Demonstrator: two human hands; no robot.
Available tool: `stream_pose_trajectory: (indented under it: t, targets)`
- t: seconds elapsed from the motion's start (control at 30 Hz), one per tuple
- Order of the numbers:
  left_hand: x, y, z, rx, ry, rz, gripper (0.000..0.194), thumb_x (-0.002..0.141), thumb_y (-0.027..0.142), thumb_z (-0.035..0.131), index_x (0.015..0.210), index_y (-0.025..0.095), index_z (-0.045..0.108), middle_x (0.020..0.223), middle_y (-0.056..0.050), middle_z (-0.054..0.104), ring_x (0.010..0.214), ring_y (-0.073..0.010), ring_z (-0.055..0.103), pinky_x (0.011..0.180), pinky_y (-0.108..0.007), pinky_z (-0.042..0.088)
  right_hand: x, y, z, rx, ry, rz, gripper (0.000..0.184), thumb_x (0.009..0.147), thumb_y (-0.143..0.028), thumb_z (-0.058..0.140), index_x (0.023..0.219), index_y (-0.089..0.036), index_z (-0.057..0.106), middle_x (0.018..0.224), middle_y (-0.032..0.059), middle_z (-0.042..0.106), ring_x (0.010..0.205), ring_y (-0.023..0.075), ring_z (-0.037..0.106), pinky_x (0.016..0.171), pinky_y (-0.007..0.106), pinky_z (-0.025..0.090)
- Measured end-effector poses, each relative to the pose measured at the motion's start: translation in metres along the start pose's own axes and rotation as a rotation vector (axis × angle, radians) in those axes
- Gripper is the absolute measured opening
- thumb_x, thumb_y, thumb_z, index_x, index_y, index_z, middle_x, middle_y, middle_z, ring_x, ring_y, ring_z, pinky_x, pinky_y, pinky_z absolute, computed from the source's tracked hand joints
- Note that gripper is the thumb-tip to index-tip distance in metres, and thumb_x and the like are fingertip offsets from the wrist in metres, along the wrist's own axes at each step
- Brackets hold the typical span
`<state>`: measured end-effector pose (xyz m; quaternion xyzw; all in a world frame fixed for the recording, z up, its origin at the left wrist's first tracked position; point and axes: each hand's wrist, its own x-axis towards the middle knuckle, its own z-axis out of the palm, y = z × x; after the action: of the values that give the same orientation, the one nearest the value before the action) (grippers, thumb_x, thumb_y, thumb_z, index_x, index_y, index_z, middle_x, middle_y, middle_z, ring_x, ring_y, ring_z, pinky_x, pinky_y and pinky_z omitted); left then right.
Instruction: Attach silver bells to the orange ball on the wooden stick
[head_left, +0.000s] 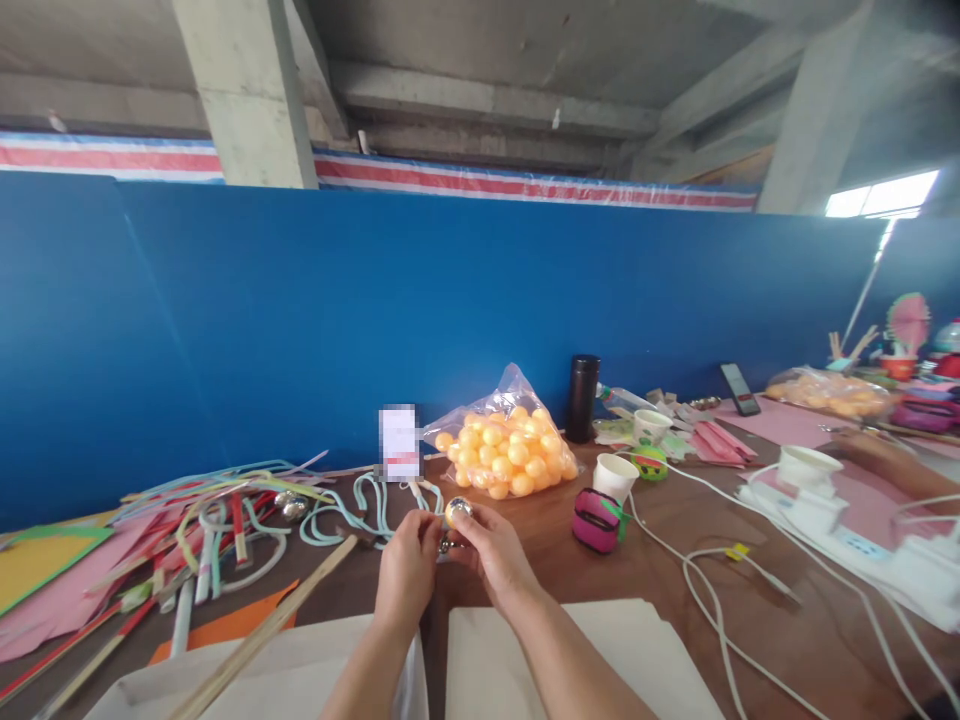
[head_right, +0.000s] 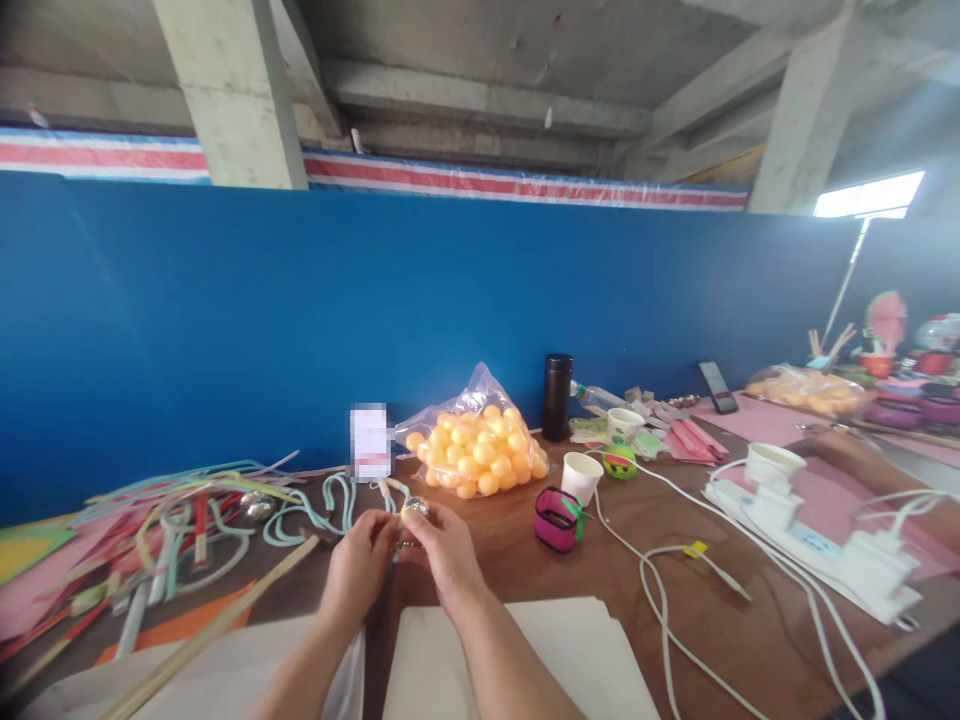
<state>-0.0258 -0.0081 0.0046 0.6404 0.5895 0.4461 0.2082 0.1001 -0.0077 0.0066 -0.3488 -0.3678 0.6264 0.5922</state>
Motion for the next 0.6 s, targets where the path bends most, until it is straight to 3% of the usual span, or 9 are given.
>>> stream_pose_trajectory:
  t: [0.23,0.4,0.6]
  targets:
    - [0.003,-0.005,0.0,-0.189,-0.045,-0.089,0.025,0.074,0.04,0.056,0.08,0.022,0.071,0.081,-0.004,0.071,0.071,-0.0195,0.062,0.066,-0.028,0.042,0.002,0.002,-0.003,-0.01,-0.016,0.01,0.031,0.07,-0.038,0.074,0.087,-0.013,0.068,0.079,0.0046,0.063,0.073,0.0127,0.06,0.058,0.019,0.054]
    - [0.009,-0.01,0.002,-0.211,-0.068,-0.116,0.026,0.072,0.039,0.059,0.086,0.023,0.073,0.085,-0.005,0.071,0.073,-0.0204,0.062,0.069,-0.029,0.043,0.003,-0.001,-0.007,-0.013,0.06,0.005,0.028,0.066,-0.037,0.077,0.081,-0.015,0.068,0.074,0.0018,0.06,0.069,0.0111,0.058,0.055,0.018,0.054]
    - [0.007,-0.01,0.0,-0.195,-0.008,-0.172,0.024,0.073,0.04,0.058,0.083,0.022,0.07,0.066,-0.001,0.067,0.06,-0.0168,0.058,0.061,-0.027,0.041,0.006,-0.003,-0.009,-0.034,0.098,-0.003,0.03,0.066,-0.038,0.077,0.084,-0.015,0.069,0.075,0.0015,0.06,0.065,0.0098,0.058,0.052,0.017,0.053]
